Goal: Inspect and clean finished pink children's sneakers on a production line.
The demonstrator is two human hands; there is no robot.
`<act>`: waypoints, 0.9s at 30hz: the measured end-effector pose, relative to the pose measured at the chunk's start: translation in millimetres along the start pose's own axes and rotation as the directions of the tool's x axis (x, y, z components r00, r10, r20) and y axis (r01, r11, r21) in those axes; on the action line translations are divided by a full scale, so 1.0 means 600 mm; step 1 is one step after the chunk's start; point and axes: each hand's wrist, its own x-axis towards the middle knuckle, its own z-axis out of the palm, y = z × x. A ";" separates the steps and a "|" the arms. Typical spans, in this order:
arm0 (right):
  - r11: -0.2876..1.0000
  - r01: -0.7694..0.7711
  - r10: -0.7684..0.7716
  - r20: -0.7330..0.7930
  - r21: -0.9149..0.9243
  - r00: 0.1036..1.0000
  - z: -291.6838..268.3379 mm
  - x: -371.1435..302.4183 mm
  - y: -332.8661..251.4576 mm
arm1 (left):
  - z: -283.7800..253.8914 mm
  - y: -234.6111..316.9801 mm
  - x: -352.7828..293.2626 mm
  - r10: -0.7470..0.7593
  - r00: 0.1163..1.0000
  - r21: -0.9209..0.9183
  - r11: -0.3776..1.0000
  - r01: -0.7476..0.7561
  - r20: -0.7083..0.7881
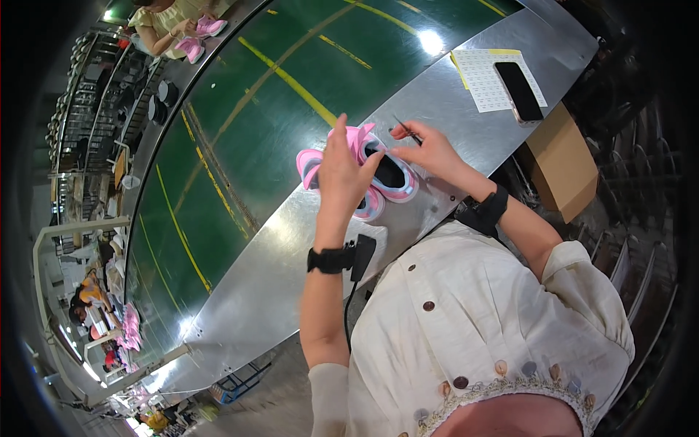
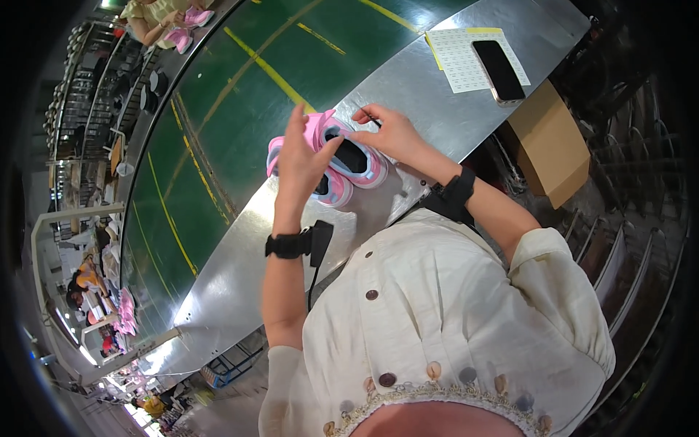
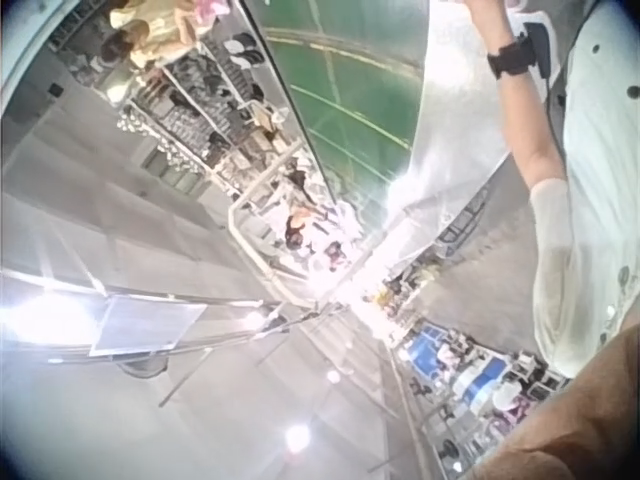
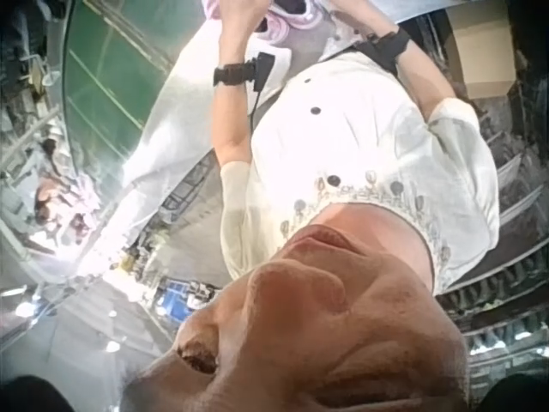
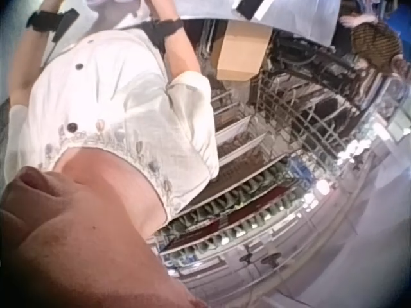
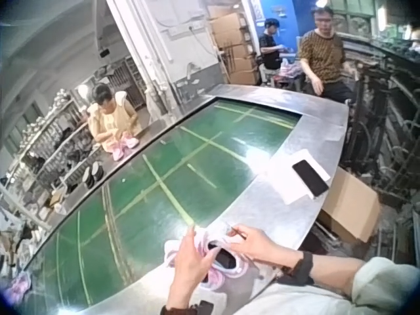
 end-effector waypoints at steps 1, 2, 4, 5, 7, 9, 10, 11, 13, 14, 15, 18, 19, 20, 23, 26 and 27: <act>0.997 0.011 -0.010 0.016 -0.070 1.000 0.009 0.003 -0.003 | 0.011 -0.003 0.006 0.068 0.997 0.106 0.992 -0.070 0.020; 0.990 0.023 -0.018 0.034 -0.139 0.999 0.019 0.007 -0.006 | 0.015 -0.009 0.010 0.072 0.997 0.107 0.991 -0.075 0.024; 0.985 0.072 -0.070 0.016 -0.157 0.997 0.030 0.010 0.012 | 0.015 0.002 0.028 -0.225 0.936 0.144 0.971 0.192 0.270; 0.983 0.085 -0.082 0.028 -0.161 0.996 0.035 0.010 0.027 | 0.017 -0.005 0.033 -0.138 0.969 0.146 0.983 0.109 0.205; 0.982 0.106 -0.102 0.039 -0.155 0.994 0.035 0.006 0.021 | 0.002 -0.018 0.047 -0.216 0.947 0.033 0.976 0.214 0.240; 0.984 0.078 -0.068 0.065 -0.161 0.996 0.026 -0.011 0.006 | -0.001 -0.038 0.052 -0.320 0.915 -0.131 0.924 0.359 0.246; 0.984 0.054 -0.038 0.093 -0.171 0.995 0.027 -0.019 0.002 | -0.001 -0.053 0.050 -0.323 0.912 -0.125 0.924 0.362 0.252; 0.982 0.064 -0.045 0.107 -0.177 0.993 0.033 -0.026 0.009 | -0.002 -0.069 0.048 -0.418 0.867 -0.227 0.848 0.479 0.270; 0.984 0.033 -0.017 0.097 -0.176 0.995 0.029 -0.045 0.007 | 0.000 -0.066 0.046 -0.578 0.736 -0.448 0.585 0.675 0.353; 0.985 0.013 0.003 0.092 -0.174 0.996 0.027 -0.052 0.008 | 0.000 -0.065 0.045 -0.579 0.731 -0.446 0.582 0.680 0.361; 0.990 0.062 -0.052 0.078 -0.128 0.996 0.029 -0.057 0.015 | 0.001 -0.063 0.041 -0.528 0.756 -0.382 0.654 0.653 0.388; 0.970 0.114 -0.084 0.145 -0.213 0.986 0.018 -0.045 0.016 | -0.001 -0.059 0.036 -0.447 0.787 -0.337 0.728 0.597 0.425; 0.967 0.137 -0.105 0.157 -0.213 0.982 0.018 -0.040 0.017 | 0.001 -0.055 0.030 -0.395 0.841 -0.390 0.755 0.527 0.371; 0.968 0.135 -0.103 0.157 -0.212 0.982 0.018 -0.038 0.019 | 0.003 -0.049 0.022 -0.340 0.887 -0.437 0.778 0.451 0.312; 0.970 0.081 -0.046 0.154 -0.228 0.987 0.016 -0.035 0.029 | 0.010 -0.015 -0.006 -0.143 0.953 -0.212 0.956 0.203 0.269; 0.975 0.098 -0.074 0.125 -0.199 0.989 0.019 -0.046 0.028 | 0.012 -0.016 -0.003 -0.249 0.925 -0.118 0.949 0.292 0.288; 0.981 0.095 -0.078 0.101 -0.169 0.992 0.024 -0.050 0.030 | 0.011 -0.021 0.008 -0.266 0.912 -0.063 0.952 0.299 0.312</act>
